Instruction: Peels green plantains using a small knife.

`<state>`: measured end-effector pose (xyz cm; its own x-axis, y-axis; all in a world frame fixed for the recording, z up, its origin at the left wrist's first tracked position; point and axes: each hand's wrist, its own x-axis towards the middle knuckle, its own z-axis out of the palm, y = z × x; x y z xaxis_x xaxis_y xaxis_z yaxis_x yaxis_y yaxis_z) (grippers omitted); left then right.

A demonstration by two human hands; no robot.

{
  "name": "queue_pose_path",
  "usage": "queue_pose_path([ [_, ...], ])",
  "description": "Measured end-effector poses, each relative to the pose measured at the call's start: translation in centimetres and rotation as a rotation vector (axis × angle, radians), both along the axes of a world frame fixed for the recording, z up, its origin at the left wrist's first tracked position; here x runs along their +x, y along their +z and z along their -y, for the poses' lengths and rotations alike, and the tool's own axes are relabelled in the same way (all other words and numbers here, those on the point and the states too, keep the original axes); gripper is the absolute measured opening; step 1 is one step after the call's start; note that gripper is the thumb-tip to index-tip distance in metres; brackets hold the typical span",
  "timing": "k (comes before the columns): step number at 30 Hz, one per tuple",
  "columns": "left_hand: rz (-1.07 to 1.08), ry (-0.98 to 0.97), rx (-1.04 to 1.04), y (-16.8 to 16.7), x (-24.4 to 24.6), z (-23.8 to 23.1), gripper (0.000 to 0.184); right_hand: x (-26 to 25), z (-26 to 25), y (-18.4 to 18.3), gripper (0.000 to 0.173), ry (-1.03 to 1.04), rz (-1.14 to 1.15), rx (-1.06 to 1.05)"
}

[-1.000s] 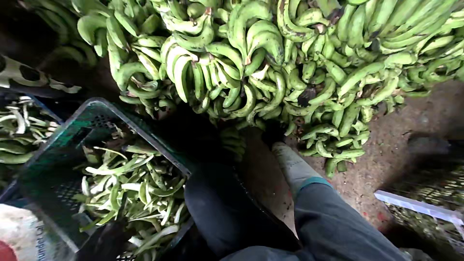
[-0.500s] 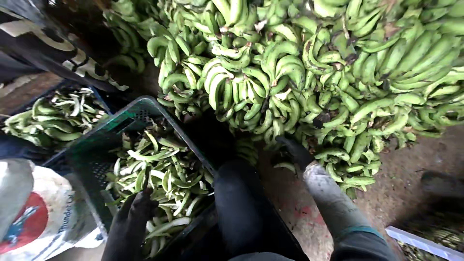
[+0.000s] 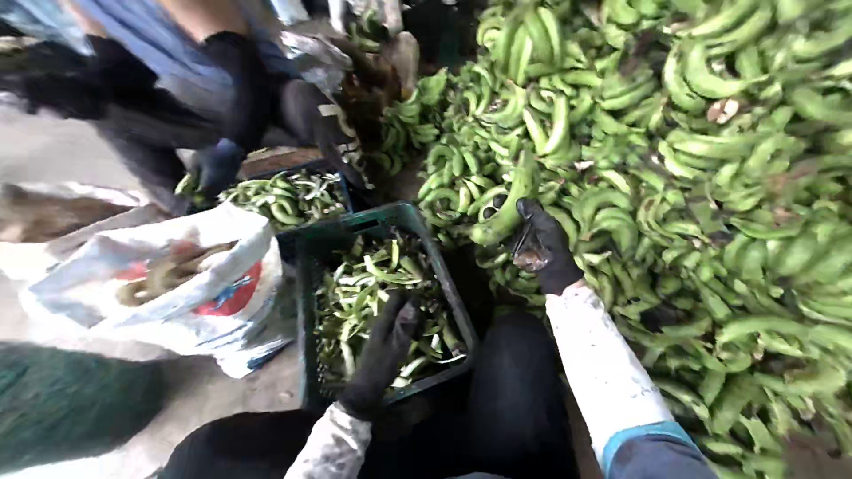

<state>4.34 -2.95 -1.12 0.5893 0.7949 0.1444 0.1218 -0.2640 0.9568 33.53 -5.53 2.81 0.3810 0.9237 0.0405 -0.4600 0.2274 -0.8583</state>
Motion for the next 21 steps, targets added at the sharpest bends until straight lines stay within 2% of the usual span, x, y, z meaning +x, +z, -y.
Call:
queue_pose_path([
  [3, 0.172, 0.024, -0.121, -0.3, 0.4, 0.7, 0.054, -5.3, -0.7, 1.3, 0.065, -0.028, 0.403, -0.134],
  [5, 0.36, 0.03, -0.135, 1.3, 0.6, 0.7, 0.058, -8.3, -1.4, 1.6, 0.074, -0.072, 0.577, -0.163],
  [7, 0.487, 0.08, -0.108, 3.9, 0.4, 0.8, 0.062, -10.0, -1.9, 1.4, 0.075, -0.065, 0.648, -0.125],
  [9, 0.459, 0.132, -0.126, 4.5, -0.1, 0.4, 0.053, -11.2, -2.3, 1.6, 0.074, -0.043, 0.623, -0.09],
  [10, 0.355, 0.139, -0.193, 3.3, -0.7, -0.1, 0.047, -11.7, -2.7, 1.7, 0.072, -0.031, 0.566, -0.068],
  [12, 0.076, 0.119, -0.357, -0.3, -2.1, -1.1, 0.05, -12.2, -3.5, 2.0, 0.066, 0.067, 0.401, 0.024],
  [13, 0.01, 0.103, -0.431, -1.5, -2.5, -1.3, 0.051, -12.1, -4.4, 2.2, 0.057, 0.133, 0.264, 0.089],
  [15, 0.035, 0.092, -0.499, -2.2, -3.2, -1.3, 0.048, -11.7, -5.8, 2.7, 0.029, 0.257, -0.022, 0.161],
  [16, 0.034, 0.094, -0.448, -1.6, -3.7, -1.3, 0.049, -11.7, -6.3, 2.8, 0.03, 0.302, -0.118, 0.155],
  [18, 0.011, 0.103, -0.27, 0.6, -4.8, -2.0, 0.052, -11.8, -7.0, 2.8, 0.041, 0.318, -0.14, 0.098],
  [21, -0.073, 0.09, 0.063, 4.5, -6.6, -3.2, 0.046, -13.2, -7.3, 2.2, 0.037, 0.171, 0.125, 0.024],
])
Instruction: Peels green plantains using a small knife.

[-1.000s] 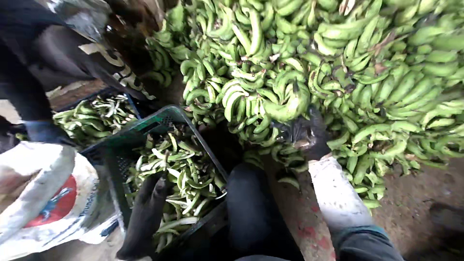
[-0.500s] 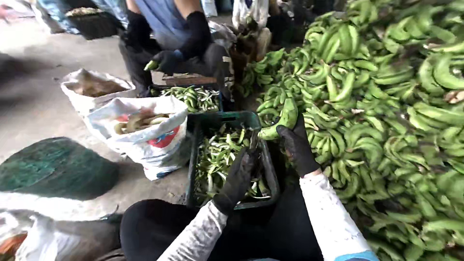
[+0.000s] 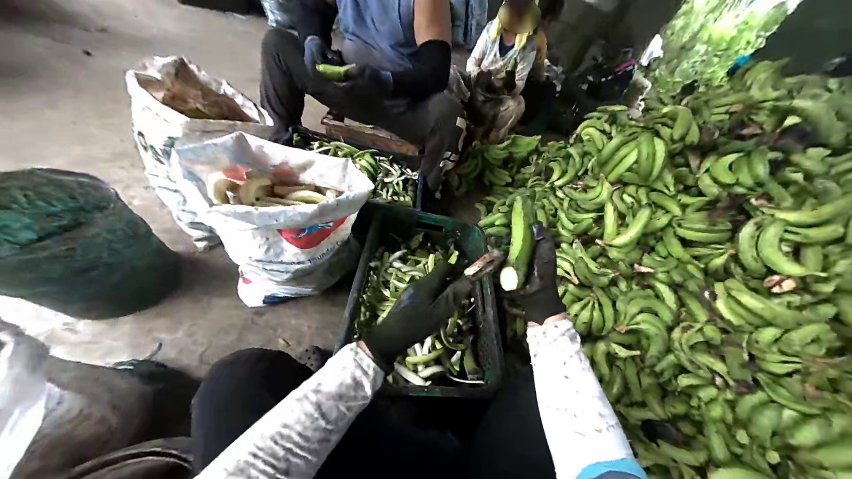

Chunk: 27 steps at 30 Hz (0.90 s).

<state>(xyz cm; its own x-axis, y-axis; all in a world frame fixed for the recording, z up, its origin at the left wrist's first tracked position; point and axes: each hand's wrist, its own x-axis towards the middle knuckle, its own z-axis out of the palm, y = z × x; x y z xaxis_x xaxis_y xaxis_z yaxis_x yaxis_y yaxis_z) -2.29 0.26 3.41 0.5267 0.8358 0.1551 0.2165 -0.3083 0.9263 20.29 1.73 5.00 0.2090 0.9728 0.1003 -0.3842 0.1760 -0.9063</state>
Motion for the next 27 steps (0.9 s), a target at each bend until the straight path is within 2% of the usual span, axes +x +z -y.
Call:
queue_pose_path([
  [2, -0.035, -0.024, 0.198, 0.8, -0.5, -0.7, 0.042, -0.9, -0.1, -1.1, 0.035, -0.112, 0.159, -0.024],
  [4, -0.077, -0.02, 0.344, 0.6, -0.7, -1.2, 0.039, -1.5, -0.2, -2.2, 0.034, -0.131, 0.228, -0.004],
  [6, -0.128, -0.023, 0.375, 0.0, -0.8, -1.8, 0.037, -2.5, -0.3, -2.5, 0.031, -0.089, 0.185, 0.011],
  [9, -0.15, -0.015, 0.354, -1.4, -1.3, -2.9, 0.031, -3.3, -0.2, -4.5, 0.036, 0.037, 0.108, -0.038],
  [11, -0.22, 0.085, 0.43, -2.9, -1.5, -4.2, 0.03, -4.0, 0.2, -6.6, 0.033, 0.13, 0.06, -0.081],
  [13, -0.332, 0.246, 0.521, -3.7, -1.9, -5.5, 0.033, -5.5, 0.3, -7.8, 0.035, 0.249, -0.149, -0.153],
  [15, -0.348, 0.382, 0.472, -4.2, -2.3, -6.9, 0.035, -6.6, 0.5, -8.3, 0.041, 0.319, -0.305, -0.246],
  [17, -0.289, 0.484, 0.363, -3.8, -3.4, -8.5, 0.04, -6.8, 1.2, -8.6, 0.048, 0.319, -0.312, -0.286],
  [18, -0.253, 0.508, 0.338, -3.3, -3.9, -9.0, 0.043, -6.4, 1.5, -8.7, 0.049, 0.304, -0.317, -0.29],
  [20, -0.194, 0.418, 0.358, -2.6, -4.2, -8.4, 0.044, -5.2, 1.3, -8.3, 0.049, 0.25, -0.343, -0.263],
  [22, -0.13, 0.244, 0.371, -2.6, -3.4, -6.1, 0.038, -3.9, 0.7, -7.0, 0.043, 0.133, -0.224, -0.176],
  [24, -0.053, 0.096, 0.365, -3.2, -1.9, -3.3, 0.036, -3.4, 0.9, -5.6, 0.033, -0.095, 0.072, -0.061],
  [26, -0.009, 0.002, 0.346, -3.1, -0.9, -1.2, 0.032, -3.5, 1.2, -4.3, 0.039, -0.319, 0.371, -0.032],
  [27, -0.015, -0.001, 0.36, -3.1, -0.6, -0.9, 0.032, -3.5, 1.3, -3.9, 0.046, -0.358, 0.487, -0.02],
])
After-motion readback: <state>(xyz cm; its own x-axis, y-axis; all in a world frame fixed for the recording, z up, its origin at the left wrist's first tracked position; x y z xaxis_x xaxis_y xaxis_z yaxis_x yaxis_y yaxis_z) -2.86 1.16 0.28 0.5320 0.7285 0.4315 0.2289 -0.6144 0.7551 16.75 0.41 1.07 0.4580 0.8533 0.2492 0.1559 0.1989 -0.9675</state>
